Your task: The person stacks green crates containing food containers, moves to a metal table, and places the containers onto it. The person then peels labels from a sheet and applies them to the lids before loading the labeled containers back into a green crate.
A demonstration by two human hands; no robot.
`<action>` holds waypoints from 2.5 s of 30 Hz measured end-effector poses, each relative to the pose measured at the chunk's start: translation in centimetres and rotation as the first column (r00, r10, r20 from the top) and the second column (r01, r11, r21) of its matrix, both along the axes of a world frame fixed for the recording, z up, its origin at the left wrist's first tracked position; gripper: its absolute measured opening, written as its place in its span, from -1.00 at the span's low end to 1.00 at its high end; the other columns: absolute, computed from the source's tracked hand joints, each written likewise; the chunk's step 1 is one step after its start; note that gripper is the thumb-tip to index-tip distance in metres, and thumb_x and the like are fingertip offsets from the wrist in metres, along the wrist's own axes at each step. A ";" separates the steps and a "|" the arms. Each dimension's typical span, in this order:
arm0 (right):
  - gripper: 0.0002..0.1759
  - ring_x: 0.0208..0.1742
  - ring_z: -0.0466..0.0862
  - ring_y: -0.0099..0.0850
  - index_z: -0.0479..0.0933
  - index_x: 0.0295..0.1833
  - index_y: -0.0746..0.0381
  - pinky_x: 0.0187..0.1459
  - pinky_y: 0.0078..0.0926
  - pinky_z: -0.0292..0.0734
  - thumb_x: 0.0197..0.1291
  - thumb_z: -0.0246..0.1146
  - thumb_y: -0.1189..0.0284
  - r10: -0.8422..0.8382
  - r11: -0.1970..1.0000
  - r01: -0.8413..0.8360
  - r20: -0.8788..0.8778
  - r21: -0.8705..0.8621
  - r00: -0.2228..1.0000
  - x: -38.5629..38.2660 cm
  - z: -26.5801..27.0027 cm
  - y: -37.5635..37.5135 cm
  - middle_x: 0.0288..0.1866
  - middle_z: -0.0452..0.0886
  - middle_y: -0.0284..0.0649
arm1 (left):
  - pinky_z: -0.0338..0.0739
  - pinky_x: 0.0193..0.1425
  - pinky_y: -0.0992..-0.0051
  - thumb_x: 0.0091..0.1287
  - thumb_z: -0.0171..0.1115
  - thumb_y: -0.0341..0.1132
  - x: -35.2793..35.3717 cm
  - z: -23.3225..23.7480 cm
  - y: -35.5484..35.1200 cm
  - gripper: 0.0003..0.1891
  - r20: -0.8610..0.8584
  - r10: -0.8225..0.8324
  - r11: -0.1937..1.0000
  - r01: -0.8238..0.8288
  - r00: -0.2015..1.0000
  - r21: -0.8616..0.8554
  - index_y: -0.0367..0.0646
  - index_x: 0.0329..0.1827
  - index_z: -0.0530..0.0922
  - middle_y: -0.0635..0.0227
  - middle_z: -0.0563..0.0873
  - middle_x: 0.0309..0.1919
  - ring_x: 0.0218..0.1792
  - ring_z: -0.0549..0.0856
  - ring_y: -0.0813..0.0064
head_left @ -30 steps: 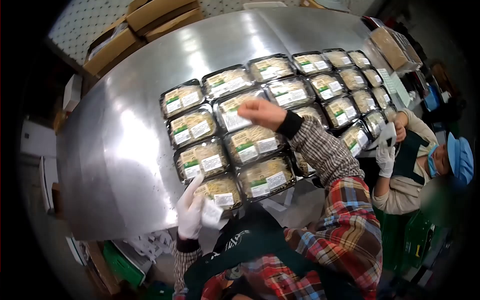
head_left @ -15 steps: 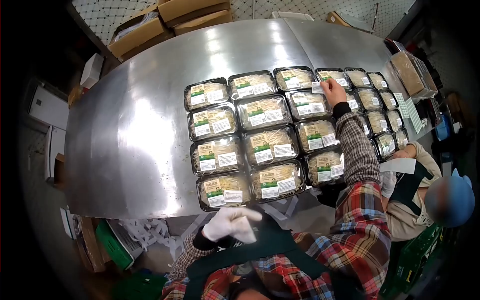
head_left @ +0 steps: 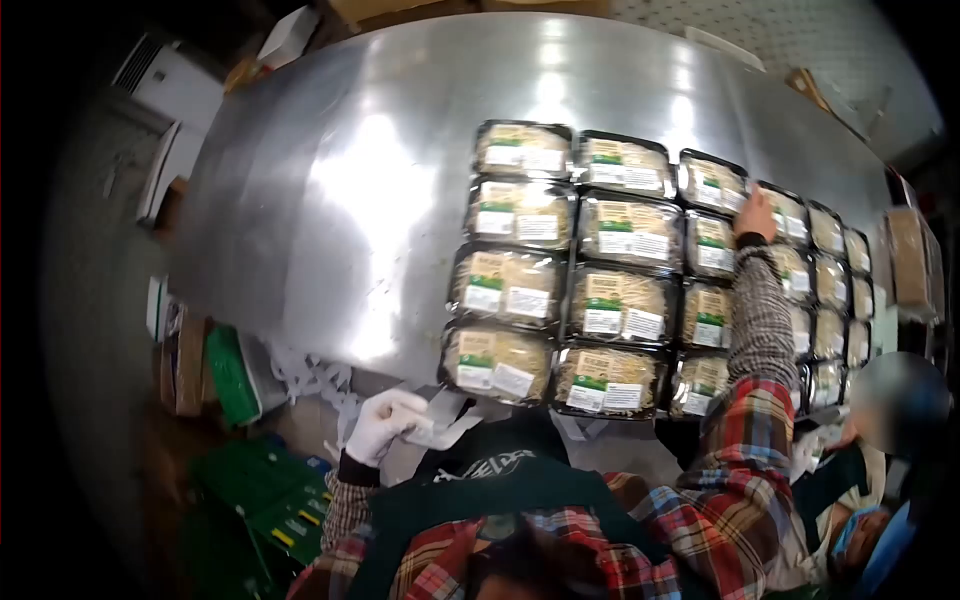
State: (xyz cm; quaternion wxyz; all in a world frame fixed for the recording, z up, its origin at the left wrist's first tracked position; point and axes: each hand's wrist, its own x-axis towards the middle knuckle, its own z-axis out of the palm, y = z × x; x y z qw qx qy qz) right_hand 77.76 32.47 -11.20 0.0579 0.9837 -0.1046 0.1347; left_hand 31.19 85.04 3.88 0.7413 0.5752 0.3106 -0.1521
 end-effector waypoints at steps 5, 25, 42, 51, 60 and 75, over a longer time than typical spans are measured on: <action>-0.50 0.08 0.52 -0.11 0.30 0.31 0.11 -0.02 -0.14 0.49 0.24 0.11 0.49 0.109 0.981 -0.128 0.125 0.149 0.986 -3.3 0.4 1.4 0.13 0.45 -0.13 | 0.46 -0.20 0.65 0.25 0.22 -0.39 -2.5 -6.0 4.9 -0.86 0.107 -0.009 0.946 -0.026 0.994 0.323 -0.30 -0.28 0.62 0.45 0.67 -0.39 -0.32 0.58 0.71; -0.78 -0.16 0.60 -0.51 0.52 0.00 0.32 -0.13 -0.58 0.49 0.30 0.15 0.47 -0.183 0.402 0.205 -0.141 0.892 0.973 -72.9 -2.4 13.6 -0.15 0.63 -0.24 | 0.52 -0.20 0.56 0.20 0.32 -0.35 -7.0 -24.1 7.7 -0.88 0.223 0.217 0.967 -0.240 0.950 0.083 -0.23 -0.33 0.64 0.43 0.69 -0.40 -0.34 0.61 0.62; -0.86 -0.36 0.66 -0.33 0.58 -0.18 0.30 -0.29 -0.48 0.54 0.19 0.22 0.47 -0.528 0.428 0.309 -0.043 0.849 0.848 -90.5 3.8 14.8 -0.32 0.64 -0.11 | 0.52 0.00 0.15 0.17 0.19 0.19 -2.8 -29.7 9.9 -0.38 -0.179 0.027 0.999 -0.020 0.984 0.042 -0.10 0.12 0.49 0.22 0.63 -0.03 -0.08 0.61 0.21; -0.81 -0.39 0.66 -0.47 0.58 -0.14 0.30 -0.30 -0.52 0.54 0.22 0.19 0.42 -0.705 0.329 0.443 -0.095 0.834 0.703 -104.8 1.2 6.6 -0.38 0.66 -0.18 | 0.43 0.14 0.16 0.23 0.13 0.17 -7.5 -34.9 -0.7 -0.42 -0.355 -0.328 0.915 0.388 0.875 0.111 -0.02 0.19 0.48 0.20 0.61 0.01 0.03 0.56 0.13; -0.82 -0.34 0.66 -0.49 0.56 -0.10 0.31 -0.28 -0.54 0.54 0.25 0.17 0.46 -0.856 0.303 0.420 0.051 0.855 0.514 -107.9 3.0 -5.7 -0.35 0.67 -0.18 | 0.48 0.06 0.25 0.24 0.17 0.11 -19.1 -34.6 -20.5 -0.49 -0.469 -0.804 0.392 0.919 0.366 0.047 -0.07 0.10 0.54 0.27 0.66 -0.09 -0.04 0.60 0.24; -0.67 -0.28 0.51 -0.54 0.46 0.13 0.23 -0.22 -0.56 0.44 0.25 0.18 0.51 -0.849 0.427 0.546 0.527 0.721 -0.032 -109.5 12.5 -31.1 -0.15 0.60 -0.28 | 0.39 0.25 0.37 0.34 0.13 -0.08 -32.8 -13.3 -81.3 -0.44 0.400 -0.674 -0.257 0.704 -0.621 0.662 -0.29 0.27 0.35 -0.01 0.53 0.15 0.18 0.54 0.22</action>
